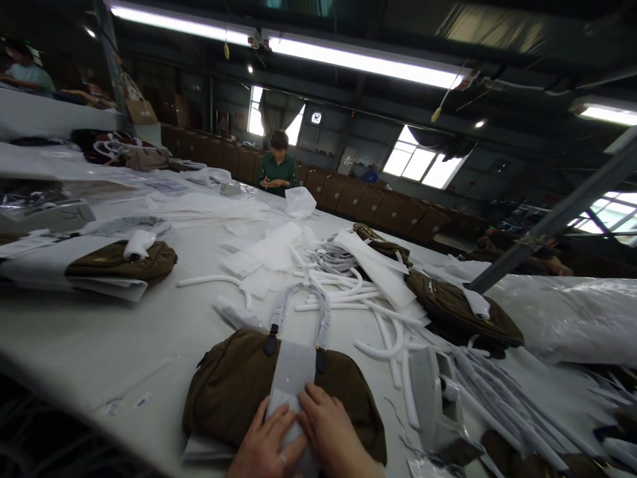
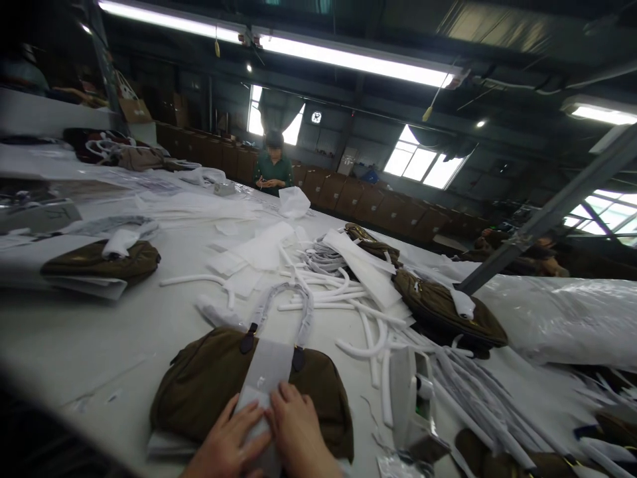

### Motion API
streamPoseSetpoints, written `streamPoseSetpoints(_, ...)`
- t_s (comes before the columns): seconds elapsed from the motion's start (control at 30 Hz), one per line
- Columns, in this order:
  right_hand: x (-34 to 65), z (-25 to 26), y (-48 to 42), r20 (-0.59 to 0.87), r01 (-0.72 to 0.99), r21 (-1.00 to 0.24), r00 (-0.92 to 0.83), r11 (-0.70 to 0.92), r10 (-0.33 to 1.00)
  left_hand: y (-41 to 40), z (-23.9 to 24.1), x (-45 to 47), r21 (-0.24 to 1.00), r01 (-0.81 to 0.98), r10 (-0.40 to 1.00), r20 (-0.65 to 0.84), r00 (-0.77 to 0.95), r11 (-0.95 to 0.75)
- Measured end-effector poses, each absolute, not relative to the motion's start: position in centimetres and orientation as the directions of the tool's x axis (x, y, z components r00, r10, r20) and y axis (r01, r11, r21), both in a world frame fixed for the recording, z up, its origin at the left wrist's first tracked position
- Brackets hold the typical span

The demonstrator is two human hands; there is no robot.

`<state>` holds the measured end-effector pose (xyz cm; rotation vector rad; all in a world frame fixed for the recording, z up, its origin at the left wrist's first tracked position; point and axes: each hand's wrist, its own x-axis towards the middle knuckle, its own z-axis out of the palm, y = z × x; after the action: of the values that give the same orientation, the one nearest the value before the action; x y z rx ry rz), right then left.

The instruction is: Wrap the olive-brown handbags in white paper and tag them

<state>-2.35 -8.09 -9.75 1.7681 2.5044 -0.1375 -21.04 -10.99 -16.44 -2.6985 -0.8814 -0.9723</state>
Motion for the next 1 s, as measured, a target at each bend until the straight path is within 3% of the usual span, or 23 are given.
streamPoseSetpoints(0.1, -1.4, -14.2, -10.7, 0.084, 0.936, -0.008, -0.351, 0.353, 0.932, -11.5, -16.3, -25.5, 0.271, 0.636, 0.596, 0.71, 0.375, -0.722)
streamPoseSetpoints(0.17, -0.4, -16.6, -11.5, 0.218, 0.897, 0.038, -0.439, 0.441, 0.872, -11.6, -16.1, -29.0, 0.531, 0.724, 0.752, 0.659, -0.025, -0.441)
streamPoseSetpoints(0.23, 0.5, -18.1, -11.7, 0.307, 0.868, 0.108, -0.493, 0.485, 0.814, -11.2, -15.9, -31.9, 0.824, 0.551, 0.821, 0.404, -0.404, -0.134)
streamPoseSetpoints(0.3, 0.8, -18.7, -11.6, 0.344, 0.852, 0.174, -0.522, 0.493, 0.781, -10.5, -15.6, -33.5, 0.978, 0.161, 0.861, -0.033, -0.507, 0.132)
streamPoseSetpoints(0.37, 0.4, -18.4, -11.4, 0.384, 0.846, 0.227, -0.532, 0.481, 0.754, -9.6, -15.1, -34.1, 0.92, -0.187, 0.865, -0.389, -0.318, 0.344)
streamPoseSetpoints(0.4, 0.0, -18.1, -11.3, 0.415, 0.852, 0.248, -0.523, 0.461, 0.744, -9.1, -14.7, -34.1, 0.855, -0.301, 0.859, -0.484, -0.165, 0.423)
streamPoseSetpoints(0.5, -2.2, -17.2, -11.4, 0.541, 0.898, 0.258, -0.441, 0.357, 0.717, -8.1, -13.3, -33.4, 0.647, -0.431, 0.776, -0.552, 0.305, 0.629)
streamPoseSetpoints(0.57, -3.9, -16.8, -11.6, 0.626, 0.921, 0.229, -0.388, 0.317, 0.677, -7.5, -11.9, -32.3, 0.582, -0.43, 0.722, -0.507, 0.471, 0.69)
streamPoseSetpoints(0.63, -5.4, -16.0, -11.6, 0.699, 0.938, 0.151, -0.325, 0.313, 0.637, -6.7, -9.8, -30.7, 0.592, -0.444, 0.733, -0.453, 0.507, 0.673)
streamPoseSetpoints(0.73, -5.9, -12.7, -10.7, 0.771, 0.923, -0.07, -0.19, 0.377, 0.608, -5.1, -4.5, -27.7, 0.666, -0.482, 0.798, -0.305, 0.52, 0.569)
streamPoseSetpoints(0.83, -4.7, -6.1, -9.3, 0.753, 0.825, -0.423, 0.091, 0.374, 0.652, -3.4, 1.7, -25.2, 0.804, -0.547, 0.893, 0.047, 0.449, 0.233)
streamPoseSetpoints(0.9, -3.5, -1.3, -8.5, 0.597, 0.606, -0.746, 0.424, 0.276, 0.68, -2.7, 4.6, -24.5, 0.808, -0.588, 0.905, 0.276, 0.325, -0.035)
streamPoseSetpoints(0.93, -3.0, 0.6, -8.3, 0.505, 0.451, -0.851, 0.554, 0.271, 0.662, -2.5, 5.3, -24.6, 0.802, -0.575, 0.911, 0.346, 0.226, -0.162)
streamPoseSetpoints(1.0, -2.4, 2.9, -8.4, 0.296, 0.108, -0.939, 0.735, 0.326, 0.611, -2.7, 4.6, -25.4, 0.829, -0.431, 0.923, 0.384, -0.026, -0.357)
